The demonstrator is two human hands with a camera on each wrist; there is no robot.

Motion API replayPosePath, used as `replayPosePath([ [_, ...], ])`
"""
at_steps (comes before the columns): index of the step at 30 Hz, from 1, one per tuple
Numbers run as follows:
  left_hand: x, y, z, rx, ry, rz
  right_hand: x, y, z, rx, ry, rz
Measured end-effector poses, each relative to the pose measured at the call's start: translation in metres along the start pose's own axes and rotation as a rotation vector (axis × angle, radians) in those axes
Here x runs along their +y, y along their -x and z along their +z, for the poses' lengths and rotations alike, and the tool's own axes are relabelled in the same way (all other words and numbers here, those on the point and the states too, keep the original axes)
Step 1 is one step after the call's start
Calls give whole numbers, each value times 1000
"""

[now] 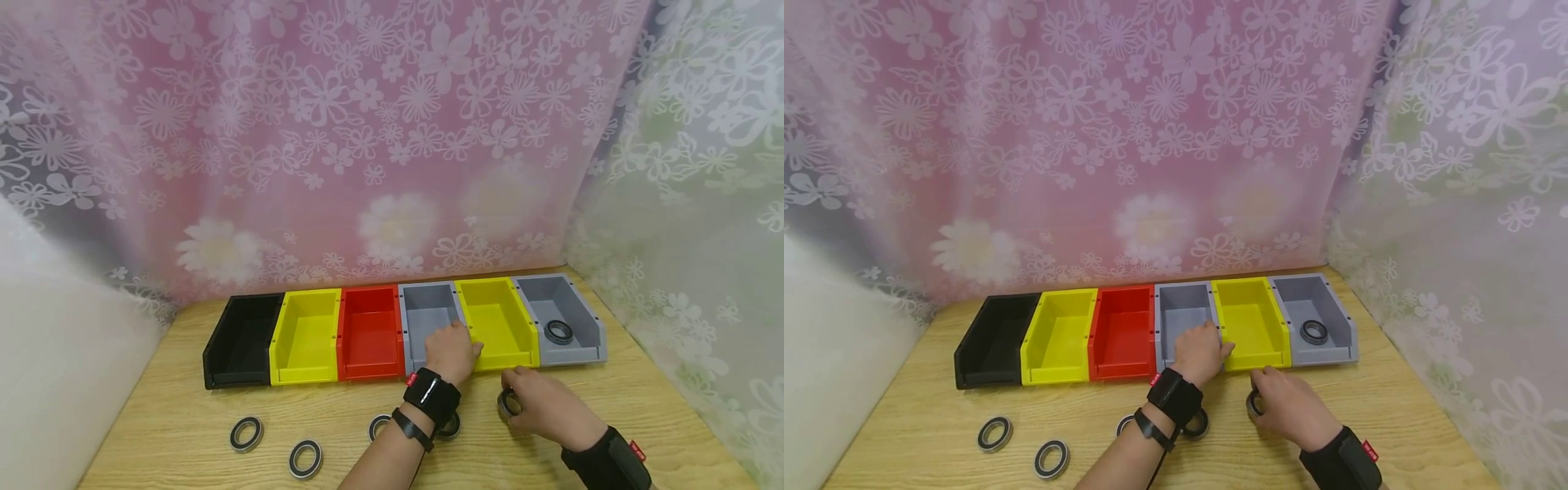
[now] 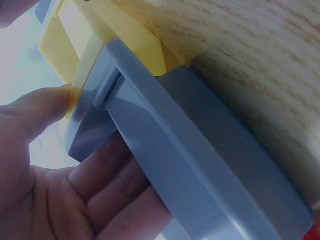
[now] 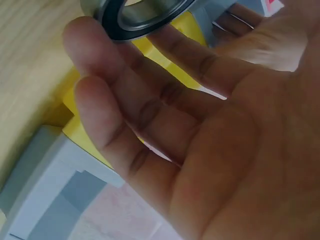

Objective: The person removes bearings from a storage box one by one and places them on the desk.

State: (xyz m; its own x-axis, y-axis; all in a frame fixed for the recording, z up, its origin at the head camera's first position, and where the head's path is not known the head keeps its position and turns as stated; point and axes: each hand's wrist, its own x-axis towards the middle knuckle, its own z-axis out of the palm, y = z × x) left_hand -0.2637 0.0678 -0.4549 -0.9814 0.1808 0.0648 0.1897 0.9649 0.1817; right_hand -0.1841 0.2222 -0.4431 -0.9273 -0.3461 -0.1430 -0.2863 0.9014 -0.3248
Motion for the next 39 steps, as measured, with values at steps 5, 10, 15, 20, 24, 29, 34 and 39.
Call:
replayPosePath([
  [5, 0, 0, 1, 5, 9, -2, 1, -3, 6, -20, -25, 17],
  [10, 0, 1, 0, 10, -1, 0, 3, -2, 11, -8, -16, 24],
  [15, 1, 2, -2, 2, 4, -1, 4, -1, 13, 2, -2, 25],
  [20, 1, 1, -2, -6, 14, -10, 2, -1, 14, 11, 7, 26],
  [24, 1, 0, 0, -15, 23, -14, 2, 0, 15, 26, 7, 18],
  [29, 0, 1, -1, -9, 32, -12, 2, 2, 16, 44, -5, 4],
  [34, 0, 2, -2, 0, 31, -7, 2, 1, 16, 32, -7, 25],
  [39, 0, 2, -3, -8, 32, -11, -1, -4, 7, 30, 0, 12],
])
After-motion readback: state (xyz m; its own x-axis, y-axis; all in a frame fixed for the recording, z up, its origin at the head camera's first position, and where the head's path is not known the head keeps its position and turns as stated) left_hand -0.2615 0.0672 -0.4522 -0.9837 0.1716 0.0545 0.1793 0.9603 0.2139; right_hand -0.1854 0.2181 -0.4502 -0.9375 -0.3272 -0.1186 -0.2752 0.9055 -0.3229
